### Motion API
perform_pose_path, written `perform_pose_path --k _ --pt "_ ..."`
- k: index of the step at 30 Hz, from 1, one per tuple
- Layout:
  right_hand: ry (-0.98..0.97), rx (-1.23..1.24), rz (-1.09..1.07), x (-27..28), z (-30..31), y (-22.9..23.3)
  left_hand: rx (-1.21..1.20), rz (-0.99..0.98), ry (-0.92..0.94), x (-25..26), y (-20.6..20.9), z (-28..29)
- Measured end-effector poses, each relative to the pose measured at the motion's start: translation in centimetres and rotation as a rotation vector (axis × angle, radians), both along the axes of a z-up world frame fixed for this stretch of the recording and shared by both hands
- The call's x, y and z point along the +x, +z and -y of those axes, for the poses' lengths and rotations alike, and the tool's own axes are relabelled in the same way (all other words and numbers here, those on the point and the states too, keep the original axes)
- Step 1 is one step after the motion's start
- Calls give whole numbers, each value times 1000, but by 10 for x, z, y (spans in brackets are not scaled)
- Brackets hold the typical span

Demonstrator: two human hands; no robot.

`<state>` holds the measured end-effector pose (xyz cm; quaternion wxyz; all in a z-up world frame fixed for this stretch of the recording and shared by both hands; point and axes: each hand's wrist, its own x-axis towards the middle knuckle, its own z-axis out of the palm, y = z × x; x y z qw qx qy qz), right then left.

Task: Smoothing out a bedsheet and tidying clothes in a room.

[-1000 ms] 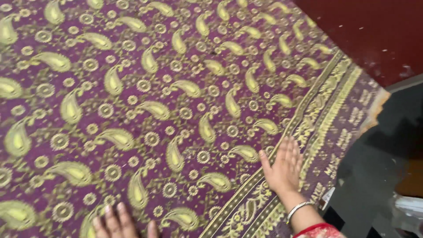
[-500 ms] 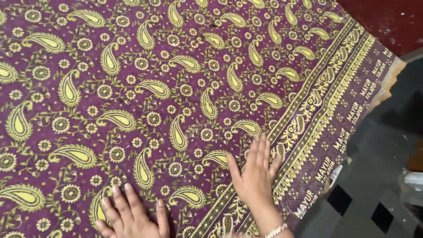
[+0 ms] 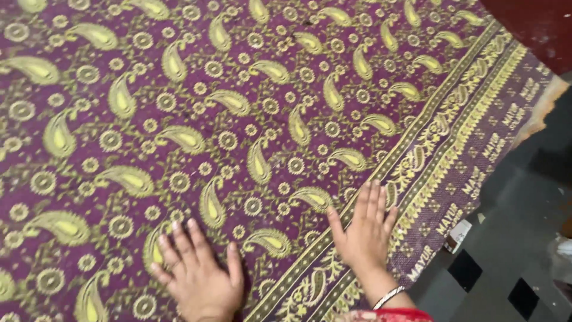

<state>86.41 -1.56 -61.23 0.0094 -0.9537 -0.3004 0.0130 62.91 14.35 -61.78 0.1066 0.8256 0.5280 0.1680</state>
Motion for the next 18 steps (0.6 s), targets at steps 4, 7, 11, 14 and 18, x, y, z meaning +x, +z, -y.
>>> perform_pose_path --k 4,7,11,14,18 --pt "-20 38 -21 1 0 -1 -45 -42 -2 2 4 -1" --pt "-31 55 -36 1 2 -3 -36 -59 -16 0 6 -2" --pt "3 53 -51 -6 16 1 -41 -72 -3 -11 7 9" --pt "31 -5 -49 1 21 1 -26 -101 -1 -6 4 1" --pt "44 -96 -83 -1 34 1 -73 -136 -9 -11 -1 10"
